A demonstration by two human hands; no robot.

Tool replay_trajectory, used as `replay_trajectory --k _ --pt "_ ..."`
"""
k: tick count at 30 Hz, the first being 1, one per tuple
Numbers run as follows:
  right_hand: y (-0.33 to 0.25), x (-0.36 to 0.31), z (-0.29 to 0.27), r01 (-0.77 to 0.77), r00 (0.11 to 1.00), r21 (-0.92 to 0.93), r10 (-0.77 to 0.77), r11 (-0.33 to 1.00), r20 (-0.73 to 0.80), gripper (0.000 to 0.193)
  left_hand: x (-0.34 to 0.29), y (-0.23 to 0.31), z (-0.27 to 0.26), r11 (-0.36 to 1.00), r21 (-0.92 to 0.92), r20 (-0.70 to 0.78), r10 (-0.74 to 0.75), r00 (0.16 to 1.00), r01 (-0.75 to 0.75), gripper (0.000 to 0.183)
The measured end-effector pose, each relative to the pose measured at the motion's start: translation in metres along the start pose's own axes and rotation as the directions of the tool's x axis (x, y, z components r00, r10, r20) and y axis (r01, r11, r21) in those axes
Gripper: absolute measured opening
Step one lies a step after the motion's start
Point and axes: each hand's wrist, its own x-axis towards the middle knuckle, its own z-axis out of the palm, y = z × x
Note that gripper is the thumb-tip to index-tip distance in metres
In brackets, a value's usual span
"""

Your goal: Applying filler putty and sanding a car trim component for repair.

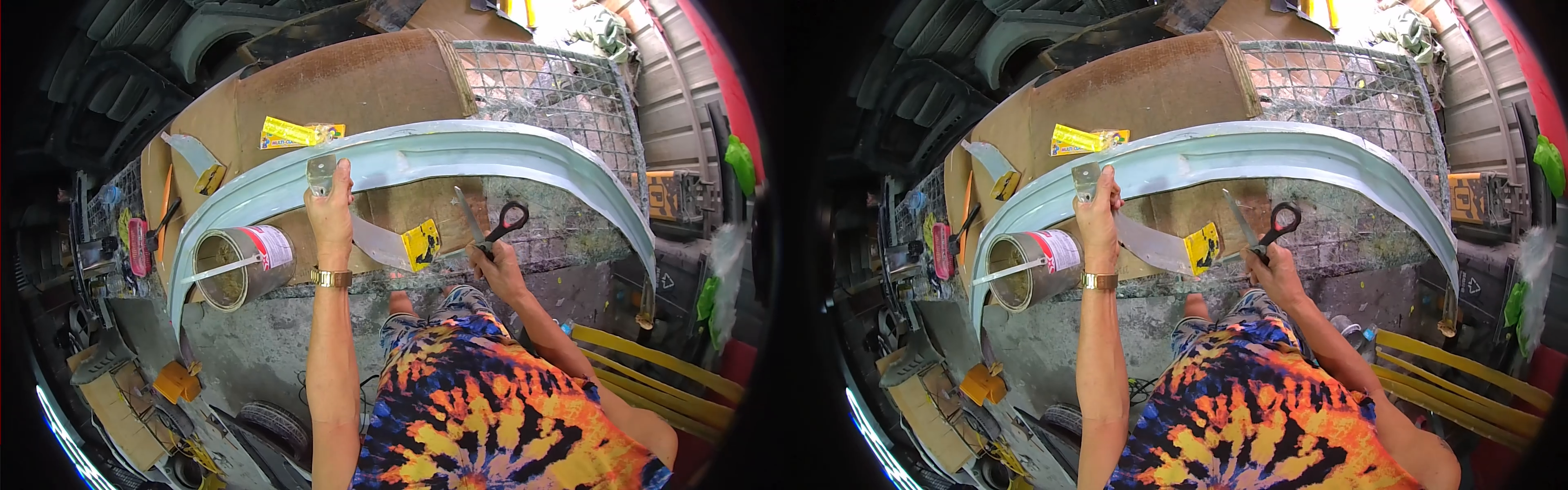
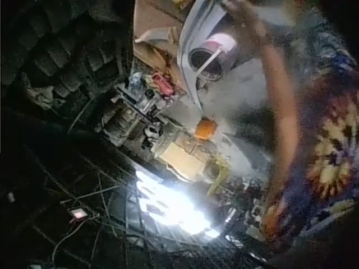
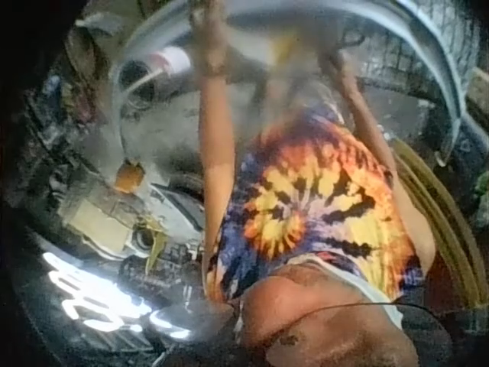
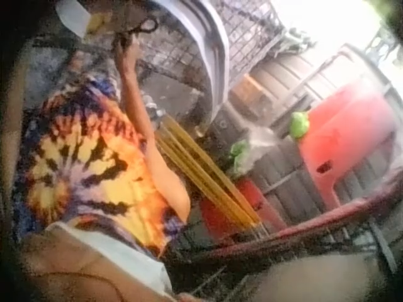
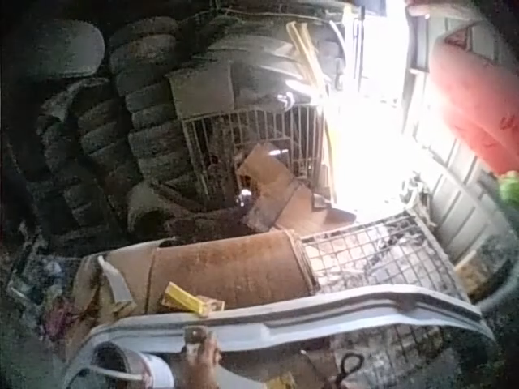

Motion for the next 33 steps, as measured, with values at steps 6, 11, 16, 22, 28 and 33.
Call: replay_trajectory --k 6,11,16,22,28,33 --pt "-0.024 -0.001 -0.015 -0.083 0.993 0.150 0.095 0.985 -0.072 0.017 0.012 -0.012 -0.056 0.930 -0.304 0.012 -0.213 0.977 0.207 0.035" --pt "-0.050 -0.001 -0.047 0.071 0.980 0.353 0.000 0.933 -0.197 0.020 -0.048 -0.059 -0.099 0.662 -0.649 0.062 -0.445 0.893 0.375 0.039" --pt "-0.052 -0.004 -0.065 0.286 0.932 0.080 -0.258 0.955 -0.255 0.013 -0.124 -0.118 -0.141 0.585 -0.748 -0.096 -0.563 0.821 0.314 0.038" --pt "-0.065 -0.016 -0.060 0.319 0.947 -0.242 -0.319 0.916 0.037 0.017 -0.164 -0.141 -0.181 0.478 -0.867 -0.211 -0.605 0.768 0.139 0.037" --pt "-0.075 -0.026 -0.050 0.208 0.959 0.088 -0.221 0.974 0.180 0.015 -0.185 -0.135 -0.178 0.494 -0.869 -0.264 -0.519 0.813 0.032 0.041" --pt "-0.052 -0.007 -0.030 0.079 0.980 0.221 -0.117 0.972 0.163 0.013 -0.195 -0.149 -0.170 0.434 -0.900 -0.256 -0.593 0.764 0.035 0.039"
